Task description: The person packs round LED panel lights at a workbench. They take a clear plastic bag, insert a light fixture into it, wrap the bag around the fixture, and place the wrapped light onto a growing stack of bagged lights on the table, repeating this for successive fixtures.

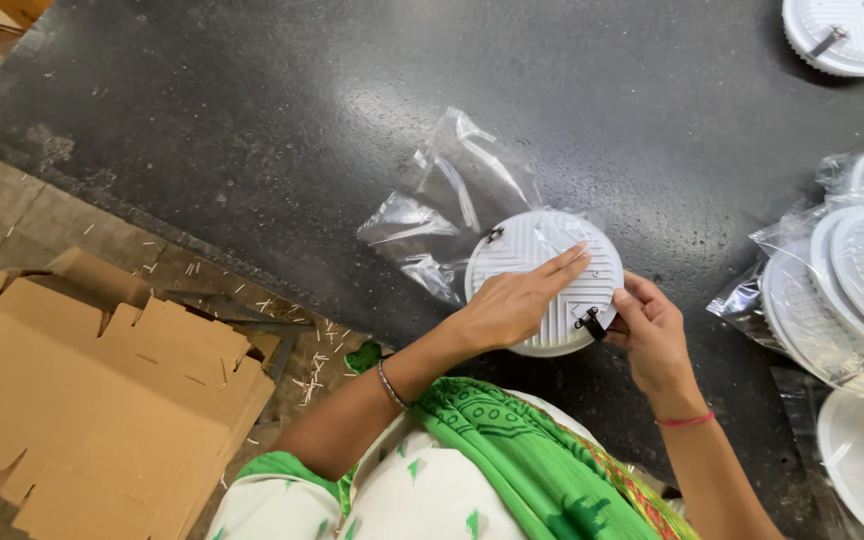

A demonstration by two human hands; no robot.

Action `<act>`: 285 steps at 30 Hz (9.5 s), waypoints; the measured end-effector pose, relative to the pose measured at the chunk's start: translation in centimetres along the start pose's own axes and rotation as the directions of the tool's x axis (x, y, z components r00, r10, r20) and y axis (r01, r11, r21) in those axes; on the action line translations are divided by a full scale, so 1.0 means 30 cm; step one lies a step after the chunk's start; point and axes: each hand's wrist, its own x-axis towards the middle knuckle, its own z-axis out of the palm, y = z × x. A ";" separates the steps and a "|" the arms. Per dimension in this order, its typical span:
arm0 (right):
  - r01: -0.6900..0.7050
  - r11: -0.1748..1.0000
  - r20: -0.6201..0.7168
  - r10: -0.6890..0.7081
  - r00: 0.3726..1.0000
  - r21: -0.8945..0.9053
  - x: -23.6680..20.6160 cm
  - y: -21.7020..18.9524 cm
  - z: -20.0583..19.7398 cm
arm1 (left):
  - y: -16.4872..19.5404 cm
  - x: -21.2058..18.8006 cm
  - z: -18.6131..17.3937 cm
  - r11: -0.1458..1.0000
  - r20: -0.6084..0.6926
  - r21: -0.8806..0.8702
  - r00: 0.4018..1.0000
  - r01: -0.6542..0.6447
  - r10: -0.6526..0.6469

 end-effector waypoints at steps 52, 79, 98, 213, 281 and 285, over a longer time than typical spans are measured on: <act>0.560 0.767 0.176 -0.533 0.828 -0.313 -0.127 -0.360 0.019 | 0.059 -0.159 -0.064 0.914 -0.356 -0.404 0.916 0.029 -0.186; 0.208 0.825 0.633 0.215 0.744 -0.525 -0.152 -0.426 -0.235 | 0.387 -0.007 -0.003 0.792 -0.433 -0.603 0.874 -0.097 -0.222; 0.035 0.927 0.728 0.270 0.631 -0.374 -0.090 -0.441 -0.212 | 0.453 0.038 -0.196 0.934 -0.321 0.123 0.877 -0.335 0.357; -0.192 0.206 -0.279 -0.782 0.557 -0.960 -0.745 -0.230 -0.352 | 0.280 0.158 0.073 0.756 0.280 -0.622 0.960 0.203 -0.028; 0.347 0.935 -0.215 -0.325 0.921 0.071 -0.278 -0.501 -0.965 | 0.699 1.104 0.349 0.341 -0.013 -0.937 0.983 -0.075 0.183; 0.379 0.913 -0.120 -0.363 0.924 0.151 -0.304 -0.442 -0.905 | 0.618 0.935 0.304 0.176 -0.117 -0.973 0.979 -0.147 0.167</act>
